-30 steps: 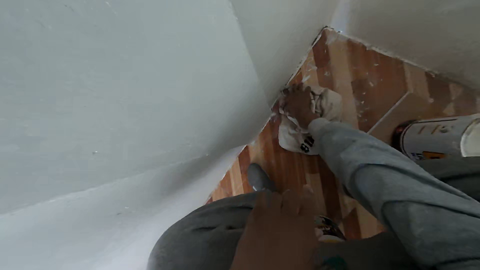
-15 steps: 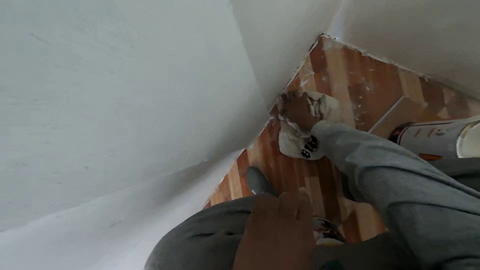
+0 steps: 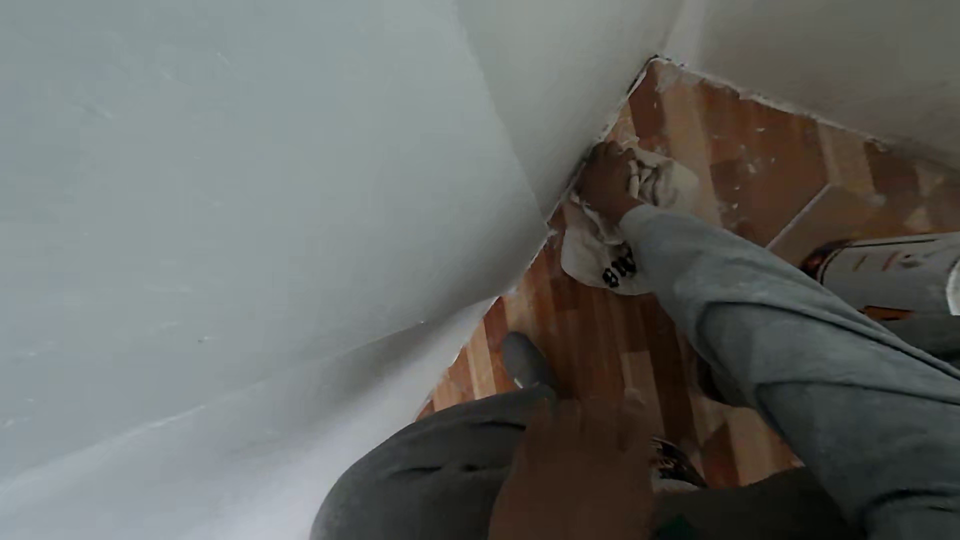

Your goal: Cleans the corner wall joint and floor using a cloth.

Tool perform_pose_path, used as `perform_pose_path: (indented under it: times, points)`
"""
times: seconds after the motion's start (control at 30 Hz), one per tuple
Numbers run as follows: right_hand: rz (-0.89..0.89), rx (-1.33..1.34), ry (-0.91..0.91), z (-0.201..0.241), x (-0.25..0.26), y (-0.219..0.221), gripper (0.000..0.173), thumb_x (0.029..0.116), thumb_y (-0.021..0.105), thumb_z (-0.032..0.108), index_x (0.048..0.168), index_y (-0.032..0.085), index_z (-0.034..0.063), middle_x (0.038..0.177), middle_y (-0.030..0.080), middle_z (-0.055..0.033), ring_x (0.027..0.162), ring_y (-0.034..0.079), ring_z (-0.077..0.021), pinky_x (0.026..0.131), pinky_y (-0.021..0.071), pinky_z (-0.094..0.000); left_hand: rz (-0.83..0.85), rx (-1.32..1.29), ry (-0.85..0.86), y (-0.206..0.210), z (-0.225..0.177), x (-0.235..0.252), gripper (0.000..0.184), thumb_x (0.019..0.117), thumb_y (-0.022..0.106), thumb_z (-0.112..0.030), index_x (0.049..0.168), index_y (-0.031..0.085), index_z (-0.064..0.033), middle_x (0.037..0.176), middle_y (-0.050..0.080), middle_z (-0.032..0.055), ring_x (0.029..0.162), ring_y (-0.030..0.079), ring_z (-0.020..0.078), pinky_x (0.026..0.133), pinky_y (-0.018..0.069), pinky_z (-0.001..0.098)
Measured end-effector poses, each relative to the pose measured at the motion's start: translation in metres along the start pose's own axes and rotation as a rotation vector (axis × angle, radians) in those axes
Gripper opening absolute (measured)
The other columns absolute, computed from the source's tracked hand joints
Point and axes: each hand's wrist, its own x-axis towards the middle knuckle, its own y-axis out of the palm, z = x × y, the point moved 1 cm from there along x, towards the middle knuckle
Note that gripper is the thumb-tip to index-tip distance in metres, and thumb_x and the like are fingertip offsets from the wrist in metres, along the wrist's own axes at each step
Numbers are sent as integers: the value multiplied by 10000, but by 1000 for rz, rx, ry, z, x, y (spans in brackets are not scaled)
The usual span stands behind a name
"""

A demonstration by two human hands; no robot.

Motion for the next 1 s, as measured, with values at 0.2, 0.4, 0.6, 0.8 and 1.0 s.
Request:
perform_pose_path:
  times: [0.2, 0.4, 0.6, 0.8, 1.0]
  points:
    - [81, -40, -169, 10, -50, 11, 601, 918, 739, 272, 1364, 569, -94, 1524, 422, -321, 1397, 396, -546, 1063, 335, -773, -77, 36, 24, -5, 1, 5, 512, 1018, 570, -418, 1410, 615, -92, 1172, 729, 127, 1050, 709, 316, 877, 558, 487]
    - [-48, 31, -20, -13, 1, -3, 687, 915, 723, 332, 1389, 526, -124, 1520, 408, -351, 1421, 366, -548, 1059, 322, -782, -19, -12, 15, -1, -2, 0, 490, 1027, 561, -395, 1418, 608, -104, 1201, 717, 122, 1085, 697, 309, 890, 556, 486]
    - [-20, 37, -122, 0, -43, -3, 525, 934, 712, 222, 1351, 594, -74, 1521, 457, -291, 1405, 416, -515, 1083, 329, -764, -74, 56, -20, -7, 7, 2, 525, 1014, 576, -434, 1403, 622, -84, 1175, 728, 130, 1041, 709, 320, 862, 567, 480]
    - [-10, 35, -90, -20, -47, 18, 743, 941, 698, 330, 1495, 431, -89, 1548, 387, -332, 1432, 358, -546, 1056, 312, -805, 32, -26, 47, -5, -6, 3, 476, 1057, 516, -381, 1440, 591, -109, 1250, 703, 158, 1125, 687, 343, 938, 541, 519]
    - [-57, 95, 80, -68, 26, -36, 765, 922, 722, 285, 1489, 412, -125, 1545, 357, -385, 1442, 323, -580, 1098, 268, -801, -6, 25, -45, -6, 4, -1, 531, 1027, 560, -417, 1444, 589, -90, 1226, 708, 144, 1067, 699, 333, 901, 553, 487]
